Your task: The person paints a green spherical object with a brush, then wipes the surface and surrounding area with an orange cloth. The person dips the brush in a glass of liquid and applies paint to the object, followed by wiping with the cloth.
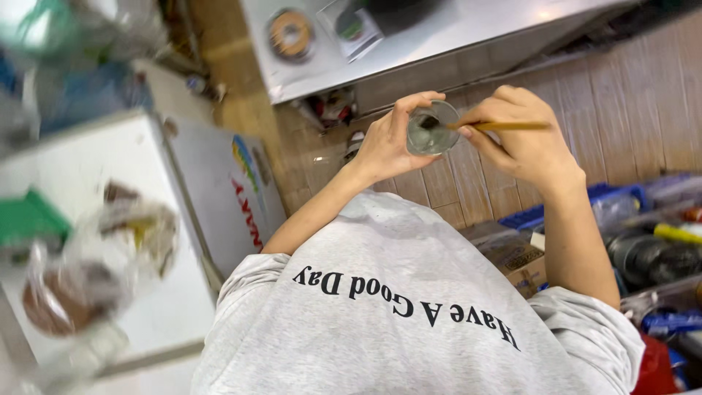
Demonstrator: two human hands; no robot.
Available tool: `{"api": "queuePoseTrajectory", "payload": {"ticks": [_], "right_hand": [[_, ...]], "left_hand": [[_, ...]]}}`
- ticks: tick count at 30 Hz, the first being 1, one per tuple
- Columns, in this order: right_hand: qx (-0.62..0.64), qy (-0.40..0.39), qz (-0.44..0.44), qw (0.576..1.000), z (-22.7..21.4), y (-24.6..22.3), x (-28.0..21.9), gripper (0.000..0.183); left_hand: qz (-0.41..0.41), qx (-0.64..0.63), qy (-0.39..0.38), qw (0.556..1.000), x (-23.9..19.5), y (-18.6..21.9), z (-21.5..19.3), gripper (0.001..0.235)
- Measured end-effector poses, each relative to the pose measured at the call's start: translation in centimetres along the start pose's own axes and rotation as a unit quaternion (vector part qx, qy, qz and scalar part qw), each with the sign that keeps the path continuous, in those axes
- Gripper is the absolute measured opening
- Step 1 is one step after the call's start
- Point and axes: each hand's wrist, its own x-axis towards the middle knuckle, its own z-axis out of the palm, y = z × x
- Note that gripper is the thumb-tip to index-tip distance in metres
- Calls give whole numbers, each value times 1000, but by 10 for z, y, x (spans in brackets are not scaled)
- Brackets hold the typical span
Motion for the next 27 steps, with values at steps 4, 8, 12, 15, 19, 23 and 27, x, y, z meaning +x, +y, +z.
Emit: {"api": "queuePoseTrajectory", "payload": {"ticks": [4,8,12,15,19,23,27], "right_hand": [[-16,10,87,996,-18,43,-4,13],[4,16,154,988,-35,90,9,15],[-25,64,181,981,-47,135,18,15],[-14,99,220,970,-58,172,12,14],[12,158,259,953,-75,235,-3,14],[148,227,300,915,-76,303,-11,17],[172,216,294,915,-86,377,-10,18]], "left_hand": [[13,-42,-52,998,64,-20,29,87],[24,-56,-118,991,132,-44,54,91],[25,-62,-165,984,189,-70,78,95],[21,-64,-180,981,229,-90,95,93],[-14,-67,-178,982,271,-111,114,95],[-73,-54,-151,984,304,-134,137,91],[-93,-43,-90,991,328,-155,170,94]]}}
